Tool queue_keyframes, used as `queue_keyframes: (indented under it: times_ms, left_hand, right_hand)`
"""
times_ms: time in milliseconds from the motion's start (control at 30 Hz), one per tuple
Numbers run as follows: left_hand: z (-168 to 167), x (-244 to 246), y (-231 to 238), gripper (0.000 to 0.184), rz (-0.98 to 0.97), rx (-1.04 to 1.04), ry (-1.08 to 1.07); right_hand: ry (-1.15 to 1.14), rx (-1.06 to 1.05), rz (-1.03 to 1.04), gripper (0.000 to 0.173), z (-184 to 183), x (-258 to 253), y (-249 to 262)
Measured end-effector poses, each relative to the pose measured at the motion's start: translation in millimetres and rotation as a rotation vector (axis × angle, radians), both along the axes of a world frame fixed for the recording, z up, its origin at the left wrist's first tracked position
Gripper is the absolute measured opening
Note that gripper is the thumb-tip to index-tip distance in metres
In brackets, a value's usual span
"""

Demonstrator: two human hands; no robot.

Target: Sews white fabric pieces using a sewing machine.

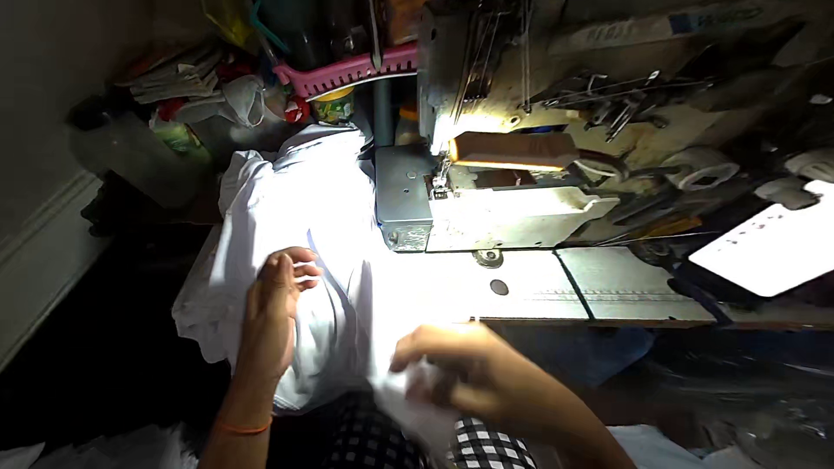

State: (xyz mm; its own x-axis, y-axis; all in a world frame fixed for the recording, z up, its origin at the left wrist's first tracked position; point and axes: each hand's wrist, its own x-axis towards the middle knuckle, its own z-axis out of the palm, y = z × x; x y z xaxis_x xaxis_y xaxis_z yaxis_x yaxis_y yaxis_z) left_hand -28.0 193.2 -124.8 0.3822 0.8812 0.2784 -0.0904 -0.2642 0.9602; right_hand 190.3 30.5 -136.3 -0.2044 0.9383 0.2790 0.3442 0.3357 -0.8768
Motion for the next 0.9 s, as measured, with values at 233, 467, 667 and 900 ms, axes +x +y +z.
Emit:
queue_keyframes:
  times_ms: [233,467,667,900]
  left_hand:
    - [-56.7,-26.4,-38.6,0.044,-0.158,-0.339,0.135]
    - [-72.7,-15.9,-53.9,0.018,0.204,0.306,0.444]
    - [-8.0,-6.1,-68.3,0.004,-0.219,-0.274,-0.107]
    - [-4.8,34.3,-77.1,0.012,-0.394,-0.281,-0.196]
  right_hand:
    - [0.074,-0.002,0.176,0.027,-18.4,15.7,-36.8]
    - [0.258,-0.042,-0.194,0.03,-22.9,5.7,-32.7]
    - [0.074,0.215,-0.423,0.019,-4.4,-24.1,-31.1]
    - [-0.04,0.33,-0.542,0.013,-6.8,-39.5,-11.4]
